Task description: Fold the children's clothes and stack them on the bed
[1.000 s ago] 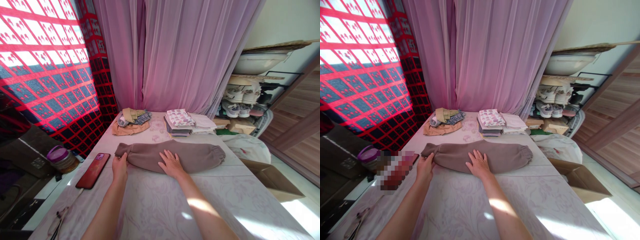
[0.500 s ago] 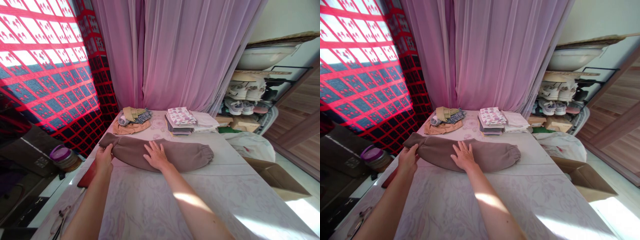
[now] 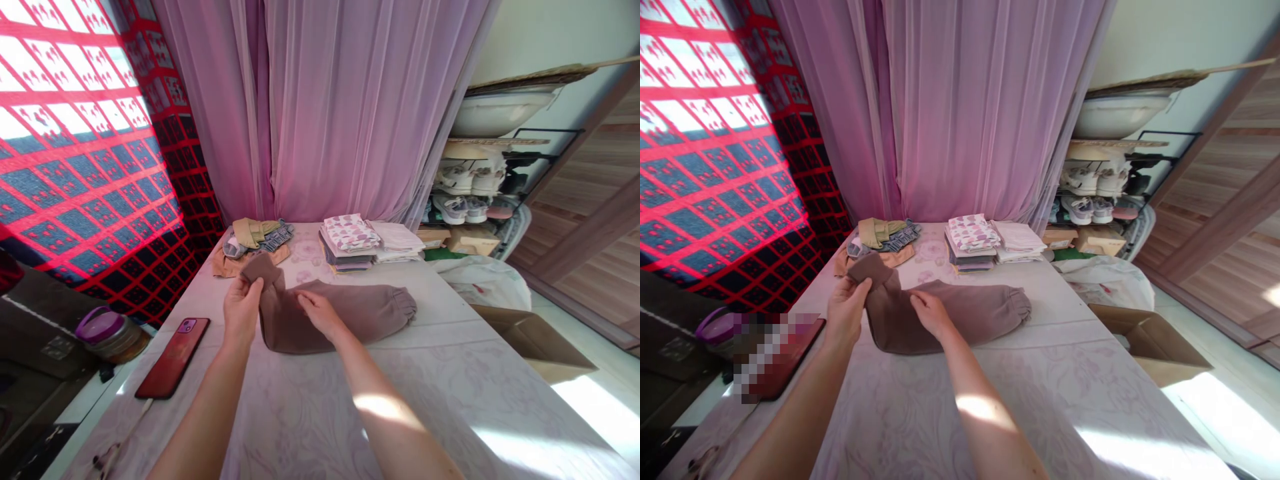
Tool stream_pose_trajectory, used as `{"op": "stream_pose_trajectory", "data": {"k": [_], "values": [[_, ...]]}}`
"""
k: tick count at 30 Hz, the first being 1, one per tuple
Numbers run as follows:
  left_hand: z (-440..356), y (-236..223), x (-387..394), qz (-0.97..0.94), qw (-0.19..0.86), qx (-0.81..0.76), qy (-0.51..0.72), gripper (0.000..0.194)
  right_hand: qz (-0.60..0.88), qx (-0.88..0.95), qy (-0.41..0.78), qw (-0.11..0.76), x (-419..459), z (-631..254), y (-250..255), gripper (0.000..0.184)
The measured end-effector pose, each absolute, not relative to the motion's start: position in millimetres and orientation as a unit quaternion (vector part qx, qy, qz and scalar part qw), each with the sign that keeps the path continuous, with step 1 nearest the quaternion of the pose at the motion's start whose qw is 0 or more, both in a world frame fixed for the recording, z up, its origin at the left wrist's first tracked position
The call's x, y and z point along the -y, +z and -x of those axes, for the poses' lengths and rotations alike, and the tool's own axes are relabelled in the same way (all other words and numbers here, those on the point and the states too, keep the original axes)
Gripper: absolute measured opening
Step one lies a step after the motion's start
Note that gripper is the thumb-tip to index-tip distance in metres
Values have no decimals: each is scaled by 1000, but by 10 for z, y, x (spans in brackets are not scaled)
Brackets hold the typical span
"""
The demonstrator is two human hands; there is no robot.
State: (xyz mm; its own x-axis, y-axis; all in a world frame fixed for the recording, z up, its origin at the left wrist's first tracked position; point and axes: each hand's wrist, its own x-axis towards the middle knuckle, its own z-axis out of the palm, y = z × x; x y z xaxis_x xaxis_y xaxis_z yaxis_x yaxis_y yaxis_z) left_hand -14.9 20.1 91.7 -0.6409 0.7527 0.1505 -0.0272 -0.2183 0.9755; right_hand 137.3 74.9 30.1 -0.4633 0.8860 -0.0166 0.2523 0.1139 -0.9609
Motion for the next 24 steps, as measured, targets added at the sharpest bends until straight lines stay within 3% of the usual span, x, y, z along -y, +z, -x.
{"op": "stream_pose_trajectory", "data": {"k": [3,8,13,18,24], "values": [[-156,838,-370,-413,278,-564,659,31,389,531,656,369,-780,-1544,369,51],[-680,671,-514,-548,235,-605,527,33,342,473,685,436,-734,-1816,457,60],[-1048,503,-466,-624,263,-518,523,38,382,410,631,536,-757,-2033,294,56],[-777,383,-351,-591,197,-561,544,40,518,383,492,585,-984,-2370,69,44],[-504,28,-69,-715,167,-600,317,87,603,440,365,556,-1116,-2777,18,46]]}}
